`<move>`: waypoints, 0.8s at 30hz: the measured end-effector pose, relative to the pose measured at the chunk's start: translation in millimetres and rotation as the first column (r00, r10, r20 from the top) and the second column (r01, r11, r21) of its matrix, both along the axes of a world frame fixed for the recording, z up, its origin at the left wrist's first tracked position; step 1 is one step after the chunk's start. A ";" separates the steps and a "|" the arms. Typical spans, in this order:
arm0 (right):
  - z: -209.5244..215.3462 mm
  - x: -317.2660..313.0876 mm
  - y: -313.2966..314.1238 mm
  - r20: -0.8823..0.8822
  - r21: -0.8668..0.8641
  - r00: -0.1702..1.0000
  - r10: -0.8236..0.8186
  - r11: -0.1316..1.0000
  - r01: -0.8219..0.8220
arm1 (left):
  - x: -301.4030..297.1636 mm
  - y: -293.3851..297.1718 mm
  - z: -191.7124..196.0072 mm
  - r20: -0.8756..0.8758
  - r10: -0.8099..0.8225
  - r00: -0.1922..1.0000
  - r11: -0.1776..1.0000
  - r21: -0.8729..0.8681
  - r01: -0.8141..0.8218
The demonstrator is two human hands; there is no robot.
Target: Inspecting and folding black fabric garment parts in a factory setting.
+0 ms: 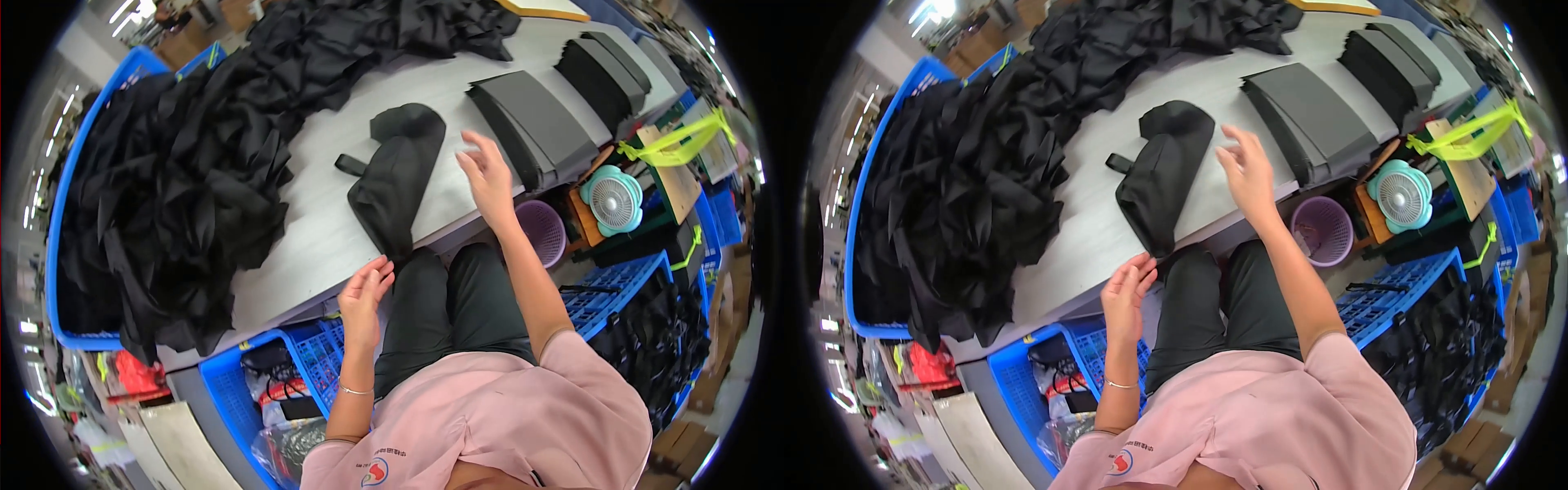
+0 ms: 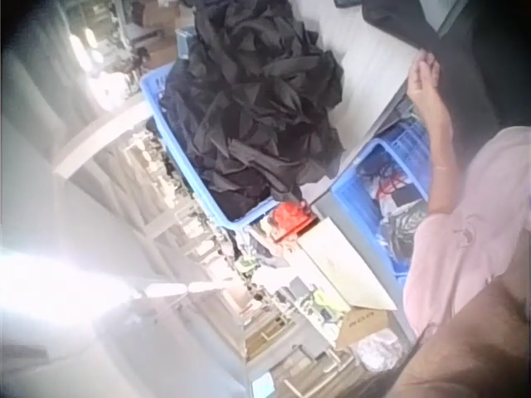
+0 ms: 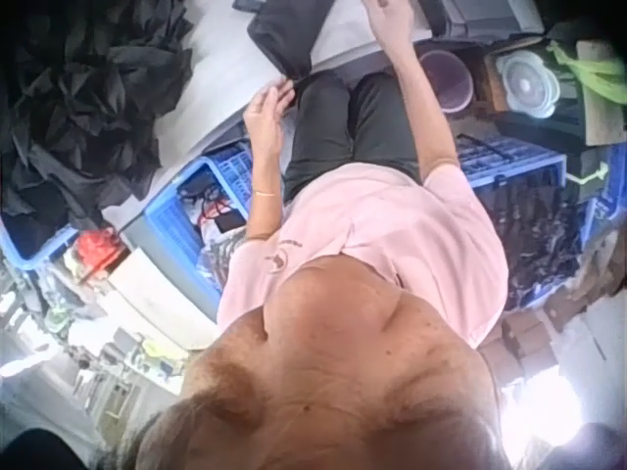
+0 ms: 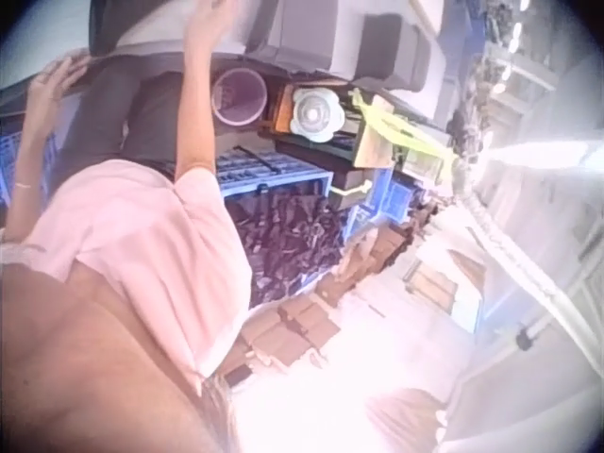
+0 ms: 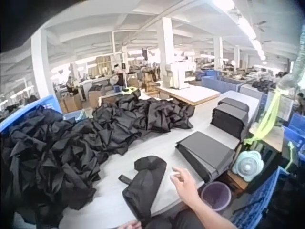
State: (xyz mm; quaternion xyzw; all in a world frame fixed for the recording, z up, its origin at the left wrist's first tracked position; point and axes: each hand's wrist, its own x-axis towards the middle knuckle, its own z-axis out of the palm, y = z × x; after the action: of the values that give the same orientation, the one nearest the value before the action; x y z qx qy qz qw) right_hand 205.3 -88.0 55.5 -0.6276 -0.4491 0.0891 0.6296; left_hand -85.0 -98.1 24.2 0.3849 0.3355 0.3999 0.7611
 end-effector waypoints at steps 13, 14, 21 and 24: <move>-9.8 -81.9 0.8 -0.456 -0.177 0.860 0.231 0.923 -0.342 | 70.7 111.9 -13.9 -0.017 -0.109 0.994 0.993 -0.055 0.108; -7.4 -74.9 3.8 -0.623 -0.113 0.736 0.265 0.901 -0.420 | 74.1 112.7 -12.4 0.094 -0.173 0.980 0.983 -0.050 0.178; -16.5 -42.5 -5.2 -0.817 -0.094 0.533 0.220 0.861 -0.500 | 80.4 98.9 -3.8 0.447 -0.180 0.876 0.931 -0.210 0.298; -26.3 -40.2 -3.7 -0.837 -0.106 0.520 0.171 0.881 -0.460 | 77.7 99.4 -3.8 0.488 -0.326 0.810 0.908 -0.078 0.412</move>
State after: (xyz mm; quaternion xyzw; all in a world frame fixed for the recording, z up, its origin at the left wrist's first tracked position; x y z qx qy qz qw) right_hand 165.1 -91.7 29.2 -0.5151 -0.2005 0.5489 0.6271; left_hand -7.3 1.4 20.4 0.2654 0.0967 0.2922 0.9137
